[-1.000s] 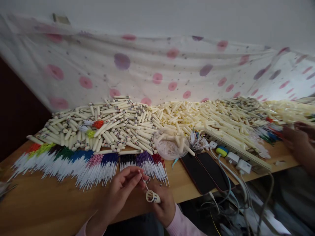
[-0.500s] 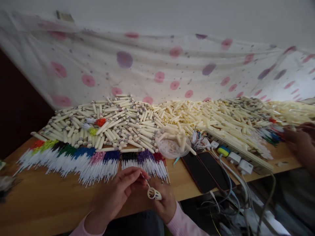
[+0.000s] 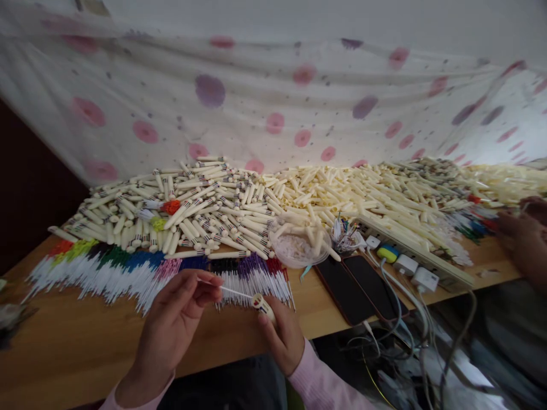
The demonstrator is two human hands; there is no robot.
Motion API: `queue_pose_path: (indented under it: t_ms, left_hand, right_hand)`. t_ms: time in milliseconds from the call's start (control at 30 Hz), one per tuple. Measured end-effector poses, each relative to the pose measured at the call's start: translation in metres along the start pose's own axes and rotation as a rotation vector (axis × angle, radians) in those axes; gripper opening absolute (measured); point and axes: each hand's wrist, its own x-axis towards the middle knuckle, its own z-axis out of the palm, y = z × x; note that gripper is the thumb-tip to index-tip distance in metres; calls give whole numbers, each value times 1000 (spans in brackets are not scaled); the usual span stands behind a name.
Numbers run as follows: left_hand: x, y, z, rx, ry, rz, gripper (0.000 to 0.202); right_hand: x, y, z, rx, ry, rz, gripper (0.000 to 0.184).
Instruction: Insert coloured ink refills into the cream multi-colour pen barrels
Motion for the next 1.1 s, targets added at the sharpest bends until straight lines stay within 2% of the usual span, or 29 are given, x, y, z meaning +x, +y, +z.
queue_pose_path:
  t_ms: [400, 933, 1100]
  left_hand:
    - [-2, -16, 9, -28, -116, -131, 15]
    - [-2, -18, 6, 20, -156, -134, 16]
    - [-4, -25, 7, 45, -217, -233, 18]
  right_hand:
    - [1, 0, 0, -69, -62, -14, 33]
    - [2, -1, -1, -77, -93, -11, 33]
    - [3, 0, -1, -91, -102, -9, 34]
